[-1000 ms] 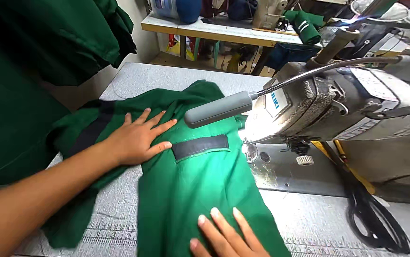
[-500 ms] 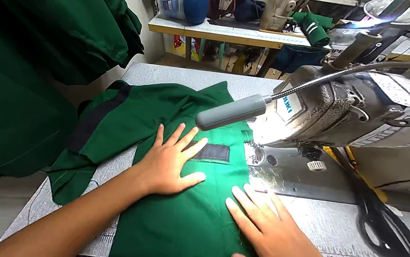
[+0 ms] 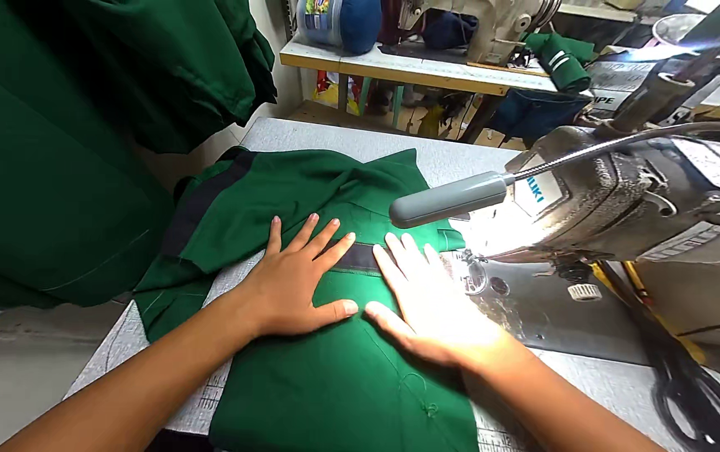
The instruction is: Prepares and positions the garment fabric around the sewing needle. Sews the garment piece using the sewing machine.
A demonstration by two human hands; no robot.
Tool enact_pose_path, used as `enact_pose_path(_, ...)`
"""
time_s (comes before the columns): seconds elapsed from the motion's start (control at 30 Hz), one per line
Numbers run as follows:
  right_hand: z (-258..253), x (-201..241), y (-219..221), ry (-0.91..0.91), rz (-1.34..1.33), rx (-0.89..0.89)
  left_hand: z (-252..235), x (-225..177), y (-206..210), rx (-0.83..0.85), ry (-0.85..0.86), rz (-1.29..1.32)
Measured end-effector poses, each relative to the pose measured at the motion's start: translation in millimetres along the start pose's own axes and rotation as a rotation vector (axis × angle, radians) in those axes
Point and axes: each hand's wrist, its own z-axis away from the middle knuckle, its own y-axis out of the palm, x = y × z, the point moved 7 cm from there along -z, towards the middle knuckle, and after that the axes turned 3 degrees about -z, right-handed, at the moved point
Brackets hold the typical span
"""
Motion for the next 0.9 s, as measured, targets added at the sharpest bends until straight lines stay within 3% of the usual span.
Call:
enact_pose_path(0.2,67.5,6.7,-5.6,-0.113,0.061,-0.201,71.2,-2.1,-3.4,-0.166,0.0,-0.028)
enact_pose_path(0.4,114.1,25.8,-1.0,-0.15,0.002,-0.199,93.0,-9.2,13.4,-0.024,0.0,0.0)
enact_pose_path(0.6,131.7,33.3,-5.8,-0.093,-0.044,-0.398,67.6,-10.9,-7.0,-0.259,0.094,-0.001)
enact_pose_path(0.73,127.3,39.6,-2.9,-0.118,0.02,-0.489,38.8,-8.4,7.6,-0.135,0.155,0.0)
enact_pose_path(0.8,129.5,41.1,-6.4,-0.107,0.075,-0.453,35.0,-6.5,13.6,-0.026,0.13,-0.014)
enact_pose_path(0.9,133.1,41.1,-17.3,-0.107,0.007,-0.357,35.1,-6.8,13.7,-0.008,0.121,-0.008)
